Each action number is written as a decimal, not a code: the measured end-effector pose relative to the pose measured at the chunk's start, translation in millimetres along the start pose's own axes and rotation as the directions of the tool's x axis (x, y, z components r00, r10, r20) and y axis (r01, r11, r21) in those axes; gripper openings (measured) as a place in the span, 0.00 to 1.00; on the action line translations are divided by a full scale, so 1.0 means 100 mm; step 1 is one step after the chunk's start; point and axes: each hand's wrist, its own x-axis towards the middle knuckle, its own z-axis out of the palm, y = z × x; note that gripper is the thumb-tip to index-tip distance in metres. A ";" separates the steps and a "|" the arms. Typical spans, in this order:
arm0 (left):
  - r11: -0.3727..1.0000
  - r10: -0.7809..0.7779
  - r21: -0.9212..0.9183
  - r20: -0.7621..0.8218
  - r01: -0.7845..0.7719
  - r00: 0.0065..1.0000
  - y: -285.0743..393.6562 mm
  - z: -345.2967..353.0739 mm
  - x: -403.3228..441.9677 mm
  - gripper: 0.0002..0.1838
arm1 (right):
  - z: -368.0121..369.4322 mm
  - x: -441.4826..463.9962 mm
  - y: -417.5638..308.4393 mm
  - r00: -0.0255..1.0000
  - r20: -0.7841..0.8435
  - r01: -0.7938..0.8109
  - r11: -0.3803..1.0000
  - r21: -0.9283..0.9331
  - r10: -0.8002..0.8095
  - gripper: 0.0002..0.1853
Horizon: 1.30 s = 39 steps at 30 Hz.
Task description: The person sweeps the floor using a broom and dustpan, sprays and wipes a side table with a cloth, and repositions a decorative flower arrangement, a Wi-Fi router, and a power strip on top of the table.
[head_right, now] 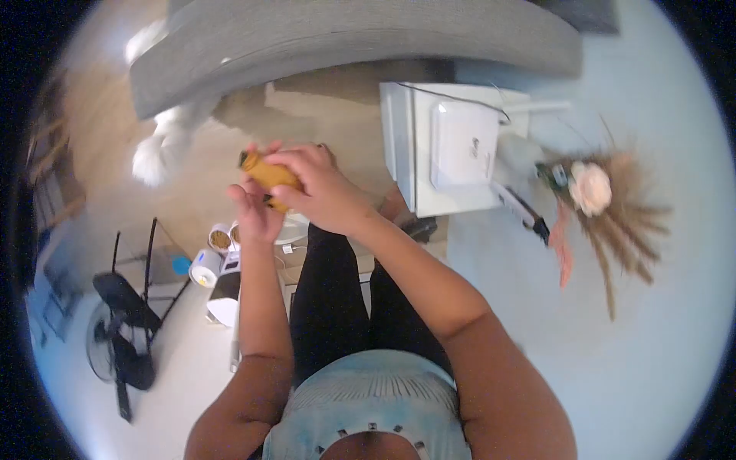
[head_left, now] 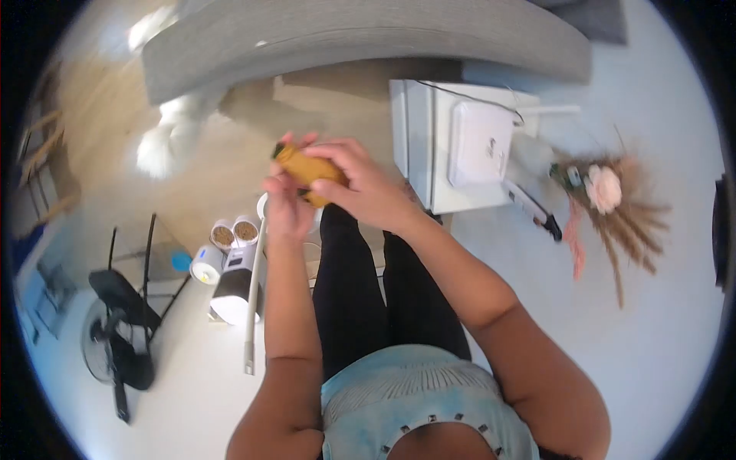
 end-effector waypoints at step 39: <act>0.018 -0.179 0.986 -0.157 0.163 0.971 -1.98 0.43 1.46 0.27 | -2.58 -0.15 1.99 -0.139 -0.666 -0.530 0.512 0.675 0.733 0.20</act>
